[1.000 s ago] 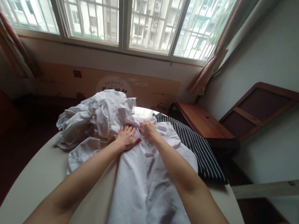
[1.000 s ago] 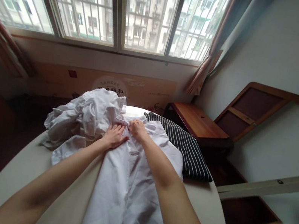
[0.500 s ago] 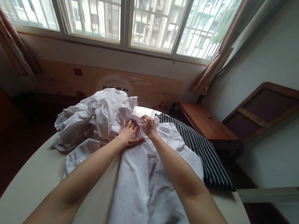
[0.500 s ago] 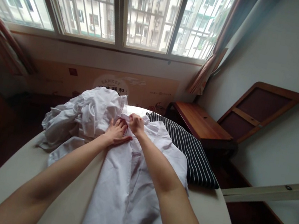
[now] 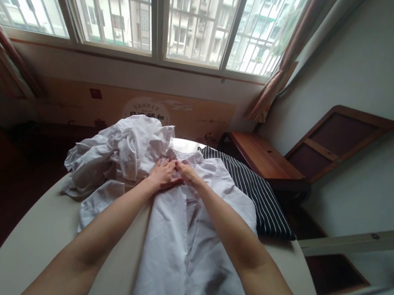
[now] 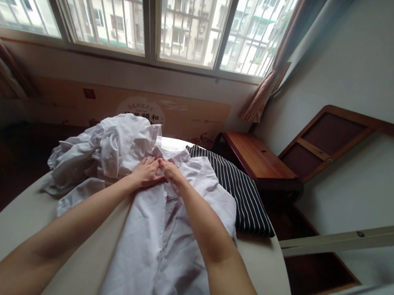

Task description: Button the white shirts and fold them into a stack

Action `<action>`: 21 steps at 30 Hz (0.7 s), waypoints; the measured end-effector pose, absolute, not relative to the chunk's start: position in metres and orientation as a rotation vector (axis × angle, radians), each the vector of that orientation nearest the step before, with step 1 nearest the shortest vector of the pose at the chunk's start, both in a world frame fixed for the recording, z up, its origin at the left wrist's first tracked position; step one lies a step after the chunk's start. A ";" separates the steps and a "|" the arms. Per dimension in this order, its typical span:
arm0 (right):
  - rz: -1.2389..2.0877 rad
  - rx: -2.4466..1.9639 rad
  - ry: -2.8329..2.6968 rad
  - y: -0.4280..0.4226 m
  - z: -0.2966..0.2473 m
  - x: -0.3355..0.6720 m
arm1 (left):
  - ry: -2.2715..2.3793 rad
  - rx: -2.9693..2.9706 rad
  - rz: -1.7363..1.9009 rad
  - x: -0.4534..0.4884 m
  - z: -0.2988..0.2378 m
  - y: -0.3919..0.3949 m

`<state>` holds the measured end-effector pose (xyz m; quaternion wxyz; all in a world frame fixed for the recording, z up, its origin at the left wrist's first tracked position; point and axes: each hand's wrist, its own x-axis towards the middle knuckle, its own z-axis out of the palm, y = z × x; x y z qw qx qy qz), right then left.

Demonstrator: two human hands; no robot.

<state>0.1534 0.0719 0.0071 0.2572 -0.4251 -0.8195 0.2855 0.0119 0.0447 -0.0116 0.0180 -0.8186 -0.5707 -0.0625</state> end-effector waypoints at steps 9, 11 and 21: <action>0.313 -1.551 -1.651 -0.075 0.017 0.306 | -1.799 -2.501 -0.153 0.027 0.008 0.035; 0.358 -1.693 -1.425 -0.113 0.007 0.335 | -1.721 -2.520 -0.303 0.049 0.018 0.028; 1.260 -1.646 -0.978 -0.204 0.022 0.350 | -1.430 -2.988 -0.403 0.190 0.015 -0.023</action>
